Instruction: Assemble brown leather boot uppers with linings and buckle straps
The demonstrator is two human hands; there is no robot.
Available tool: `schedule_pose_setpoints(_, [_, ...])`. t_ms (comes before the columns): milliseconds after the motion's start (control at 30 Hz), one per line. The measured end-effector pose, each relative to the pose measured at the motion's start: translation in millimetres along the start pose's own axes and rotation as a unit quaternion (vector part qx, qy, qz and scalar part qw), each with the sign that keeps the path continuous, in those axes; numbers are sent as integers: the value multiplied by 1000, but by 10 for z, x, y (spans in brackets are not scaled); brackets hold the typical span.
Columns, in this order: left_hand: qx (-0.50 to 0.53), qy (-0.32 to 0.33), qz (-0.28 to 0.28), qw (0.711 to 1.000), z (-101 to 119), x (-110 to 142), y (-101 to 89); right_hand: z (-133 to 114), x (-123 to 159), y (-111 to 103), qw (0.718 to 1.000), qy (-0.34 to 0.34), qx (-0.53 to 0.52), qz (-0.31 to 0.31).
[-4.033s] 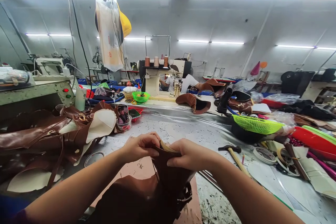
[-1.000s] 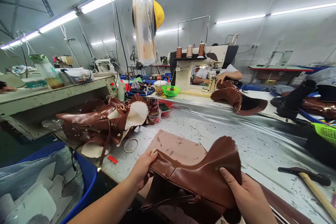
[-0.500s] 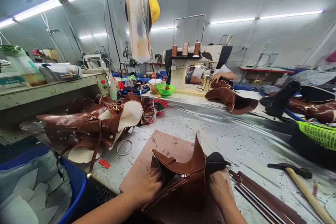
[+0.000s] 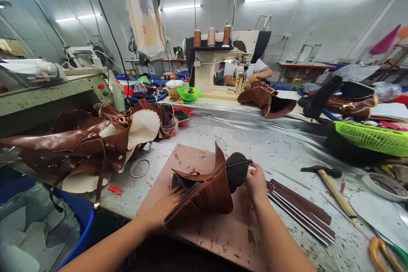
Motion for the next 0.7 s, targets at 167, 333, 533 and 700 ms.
schedule_pose_setpoints(167, [71,-22,20,997,170,304,-36,-25,463,-377,1000,-6,-21,16])
schedule_pose_setpoints(333, [333,-196,94,918,65,207,3,-453,802,43,964,-33,-133,-227])
schedule_pose_setpoints(533, [552,-285,231,749,-201,230,-74,-513,791,297,902,93,-71,-416])
schedule_pose_setpoints(700, [591,-343,200,703,-210,268,23,-669,751,393,892,76,-39,-444])
Point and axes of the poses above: each hand's wrist, its own x-axis away from the middle knuckle, its own y-axis out of the palm, z = x × y, the point moved 7 cm from there along -x, towards the middle knuckle, and after that the axes turned 5 degrees about z, right-handed, at the moved point
